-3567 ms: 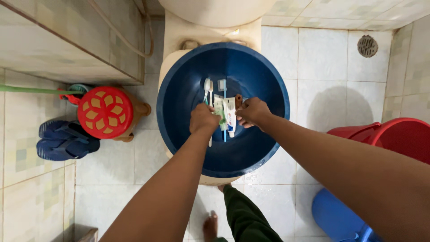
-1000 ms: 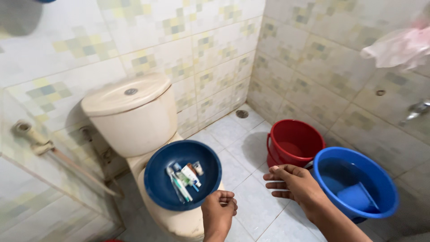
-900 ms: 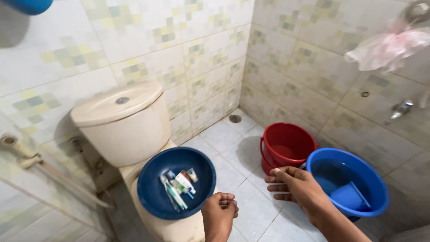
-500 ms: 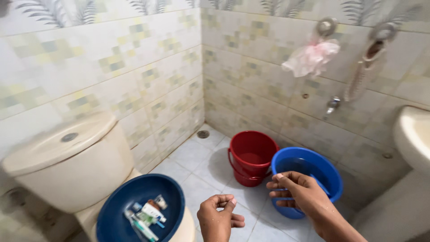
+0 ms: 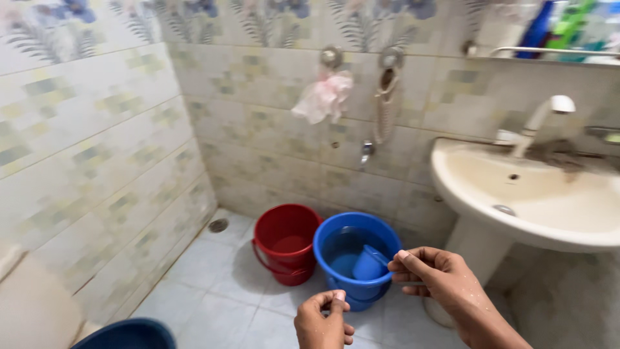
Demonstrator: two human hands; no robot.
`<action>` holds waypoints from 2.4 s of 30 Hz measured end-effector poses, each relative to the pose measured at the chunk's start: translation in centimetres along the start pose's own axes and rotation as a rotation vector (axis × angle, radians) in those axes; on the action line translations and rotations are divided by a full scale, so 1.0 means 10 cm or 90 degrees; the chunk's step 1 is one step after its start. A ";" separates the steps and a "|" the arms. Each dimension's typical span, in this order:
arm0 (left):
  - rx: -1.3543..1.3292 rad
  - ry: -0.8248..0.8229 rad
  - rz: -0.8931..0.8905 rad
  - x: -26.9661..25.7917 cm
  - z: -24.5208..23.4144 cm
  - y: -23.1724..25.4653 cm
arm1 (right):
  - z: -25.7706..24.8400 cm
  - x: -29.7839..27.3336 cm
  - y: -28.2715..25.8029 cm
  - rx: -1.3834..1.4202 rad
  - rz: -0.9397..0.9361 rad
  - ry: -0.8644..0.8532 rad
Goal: The person removes various toiletries from a metal shelf above the sink, including toothpaste, toothbrushes, a loofah, nail clippers, and a small bottle, and places them into a blue basin on the toilet. The person handles items one at a time and returns to the shelf repeatedly.
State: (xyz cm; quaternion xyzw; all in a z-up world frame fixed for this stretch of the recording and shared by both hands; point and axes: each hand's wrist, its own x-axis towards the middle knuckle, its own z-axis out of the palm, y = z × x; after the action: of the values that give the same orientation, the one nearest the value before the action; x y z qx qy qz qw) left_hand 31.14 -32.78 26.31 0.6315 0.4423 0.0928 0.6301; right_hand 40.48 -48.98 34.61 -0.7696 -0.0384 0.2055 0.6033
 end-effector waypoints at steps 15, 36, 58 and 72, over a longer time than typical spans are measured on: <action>-0.061 -0.250 0.205 0.43 2.58 -0.77 | -1.97 0.16 0.30 0.066 0.012 0.186; -0.060 -0.355 0.204 -0.43 3.58 -0.37 | -3.15 0.03 0.80 0.139 0.059 0.305; 0.021 -0.446 0.181 -0.59 4.66 1.16 | -3.98 0.96 0.76 0.138 0.045 0.390; -0.039 -0.379 0.380 0.29 5.81 2.70 | -4.75 2.49 -0.18 0.106 -0.118 0.419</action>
State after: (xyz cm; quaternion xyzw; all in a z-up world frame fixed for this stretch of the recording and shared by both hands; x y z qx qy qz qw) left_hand 83.96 -67.26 37.75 0.7121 0.0359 0.0975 0.6944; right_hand 80.73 -84.20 38.51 -0.7361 0.1051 -0.1066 0.6601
